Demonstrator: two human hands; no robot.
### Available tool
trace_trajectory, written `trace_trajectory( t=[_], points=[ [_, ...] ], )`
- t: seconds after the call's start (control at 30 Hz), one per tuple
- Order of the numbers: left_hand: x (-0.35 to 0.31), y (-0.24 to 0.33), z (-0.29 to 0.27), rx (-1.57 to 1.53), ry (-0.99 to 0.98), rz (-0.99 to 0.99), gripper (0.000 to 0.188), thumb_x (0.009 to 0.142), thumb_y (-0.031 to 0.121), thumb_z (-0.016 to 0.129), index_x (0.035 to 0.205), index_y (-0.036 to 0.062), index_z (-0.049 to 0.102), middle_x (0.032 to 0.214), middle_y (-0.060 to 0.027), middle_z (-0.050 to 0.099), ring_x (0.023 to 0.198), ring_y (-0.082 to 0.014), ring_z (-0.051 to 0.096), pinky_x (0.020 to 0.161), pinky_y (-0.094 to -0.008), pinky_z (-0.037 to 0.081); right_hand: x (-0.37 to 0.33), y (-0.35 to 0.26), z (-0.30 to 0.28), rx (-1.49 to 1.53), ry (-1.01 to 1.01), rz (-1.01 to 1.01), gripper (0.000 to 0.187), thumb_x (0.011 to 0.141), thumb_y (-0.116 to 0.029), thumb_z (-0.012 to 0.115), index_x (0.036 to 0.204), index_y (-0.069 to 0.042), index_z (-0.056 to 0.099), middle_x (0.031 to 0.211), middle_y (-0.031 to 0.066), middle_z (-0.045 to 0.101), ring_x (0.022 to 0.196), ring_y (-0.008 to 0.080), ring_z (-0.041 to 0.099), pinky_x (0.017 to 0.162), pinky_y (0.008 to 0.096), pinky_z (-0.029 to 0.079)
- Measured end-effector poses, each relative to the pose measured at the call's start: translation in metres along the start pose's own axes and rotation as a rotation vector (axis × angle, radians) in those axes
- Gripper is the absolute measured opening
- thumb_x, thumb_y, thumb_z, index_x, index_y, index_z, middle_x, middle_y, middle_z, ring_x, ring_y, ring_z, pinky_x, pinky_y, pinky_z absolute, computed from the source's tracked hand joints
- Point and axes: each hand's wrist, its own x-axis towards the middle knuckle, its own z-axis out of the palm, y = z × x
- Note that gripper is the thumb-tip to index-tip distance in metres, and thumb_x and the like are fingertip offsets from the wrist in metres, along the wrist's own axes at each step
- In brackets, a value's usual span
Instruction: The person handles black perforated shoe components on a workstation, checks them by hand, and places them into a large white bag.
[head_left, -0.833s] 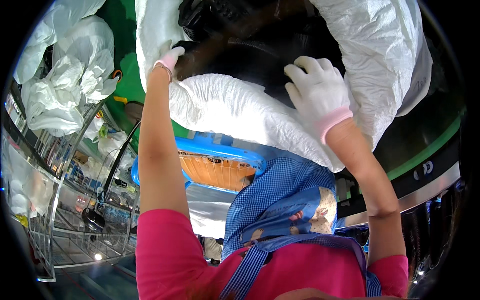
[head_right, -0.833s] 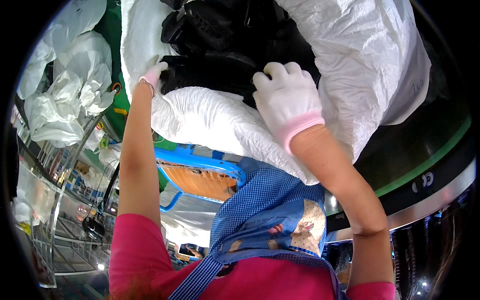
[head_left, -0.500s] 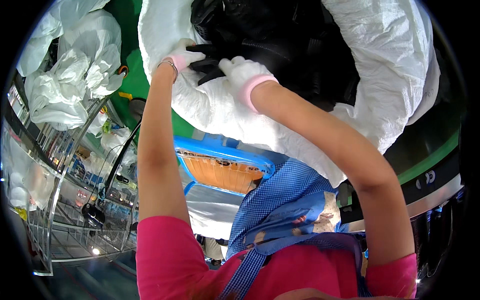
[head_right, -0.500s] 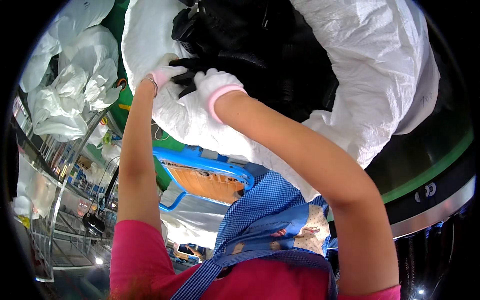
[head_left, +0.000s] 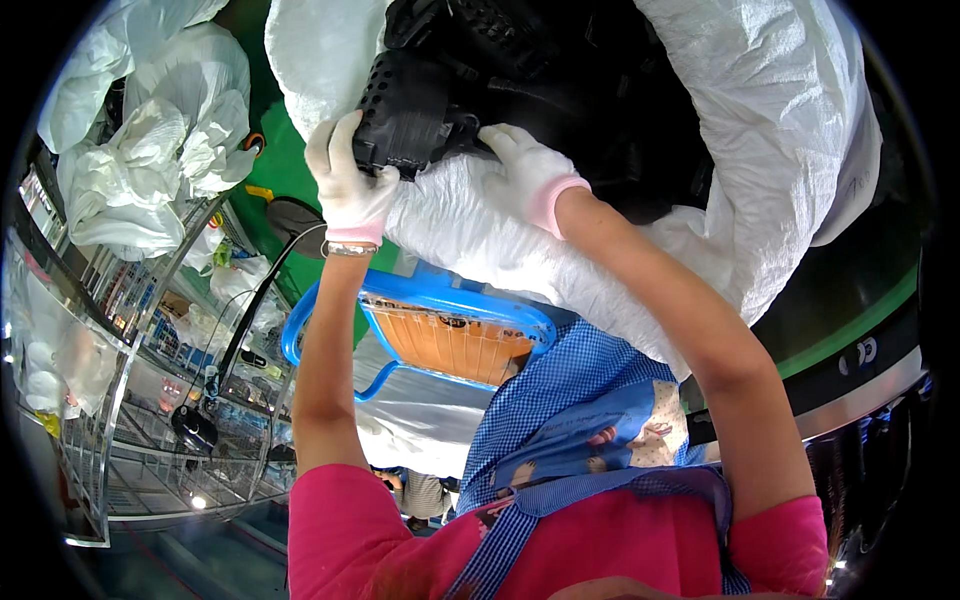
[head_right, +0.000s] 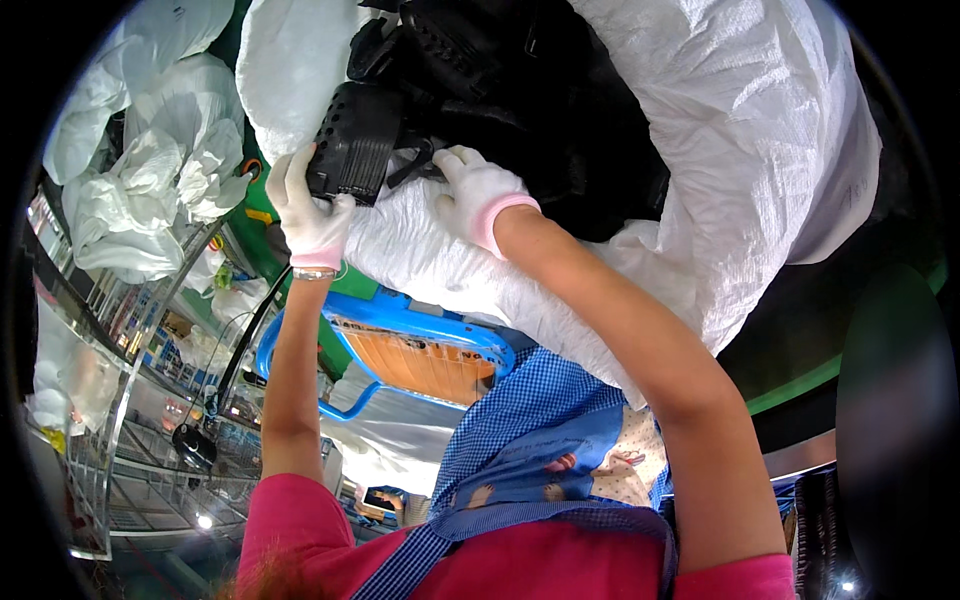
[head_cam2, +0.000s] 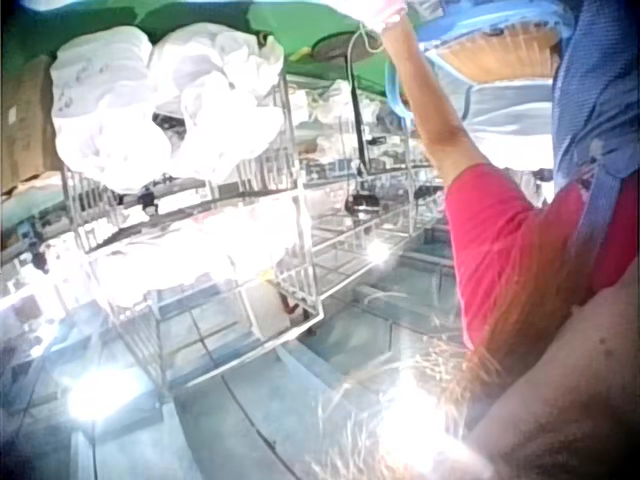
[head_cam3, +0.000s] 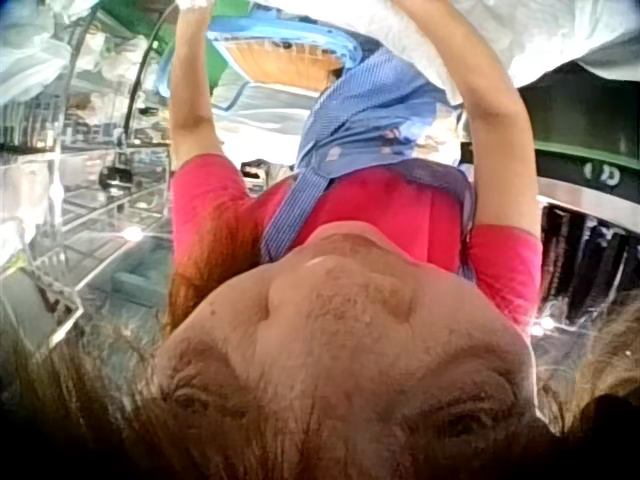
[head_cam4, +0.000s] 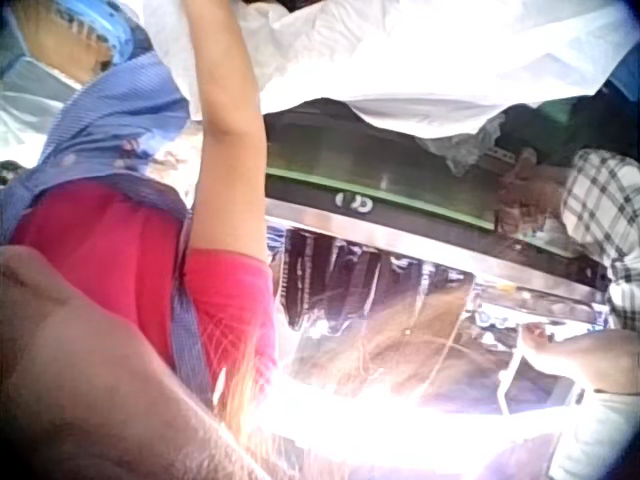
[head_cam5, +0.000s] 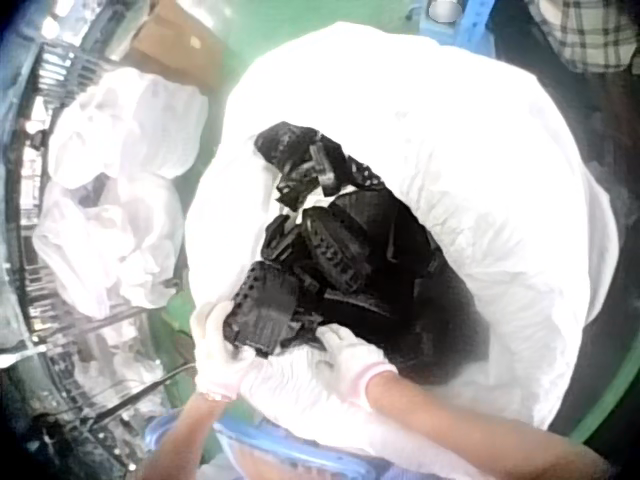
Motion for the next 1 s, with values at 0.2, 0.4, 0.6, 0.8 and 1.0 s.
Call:
trace_trajectory(
  t=[0.2,0.4,0.6,0.8,1.0],
  points=[
    [-0.006,-0.002,-0.004,0.032,0.156,0.153,0.06,0.063,0.009,0.067,0.122,0.005,0.055,0.115,-0.014,0.05,0.107,-0.0317,0.049,0.094,-0.0416,0.043,-0.003,-0.007,-0.014,0.059,-0.007,0.032,0.049,0.088,-0.033,0.049,0.126,-0.003,0.053,0.133,0.0155,0.05,0.116,0.0322,0.054,0.098,0.037,0.043],
    [0.0,0.053,-0.057,0.078,0.158,0.294,0.057,0.061,0.008,0.075,0.116,0.0024,0.06,0.113,-0.0165,0.05,0.099,-0.0343,0.053,0.084,-0.0409,0.046,-0.035,-0.021,-0.031,0.702,0.047,-0.123,0.05,0.089,-0.038,0.058,0.118,0.002,0.056,0.108,0.0149,0.063,0.101,0.0242,0.061,0.088,0.0336,0.048],
    [-0.015,0.147,-0.104,-0.089,0.041,0.604,0.051,0.065,0.004,0.072,0.113,0.0029,0.057,0.119,-0.0186,0.048,0.102,-0.0391,0.054,0.087,-0.0452,0.046,-0.147,-0.064,-0.065,1.727,0.209,-0.294,0.039,0.086,-0.021,0.065,0.114,0.004,0.054,0.102,0.0073,0.062,0.091,0.0112,0.057,0.083,0.0277,0.048],
    [-0.05,0.258,-0.158,-0.849,-0.28,0.466,0.085,0.078,0.031,0.069,0.144,0.0034,0.025,0.136,-0.0195,0.036,0.12,-0.0369,0.043,0.103,-0.0477,0.035,-0.297,-0.05,-0.081,1.743,0.481,-0.36,0.057,0.084,-0.024,0.068,0.129,0.002,0.045,0.11,0.007,0.059,0.096,0.0115,0.056,0.084,0.0268,0.048],
    [-0.101,0.359,-0.191,-1.421,-0.986,-0.067,0.102,0.081,0.073,0.049,0.149,0.0042,0.016,0.148,-0.0162,0.029,0.135,-0.0289,0.034,0.11,-0.0465,0.027,-0.442,-0.038,-0.052,1.494,0.842,-0.23,0.063,0.079,-0.031,0.074,0.125,0.002,0.046,0.112,0.0081,0.058,0.104,0.0132,0.053,0.09,0.0288,0.045]
  ],
)
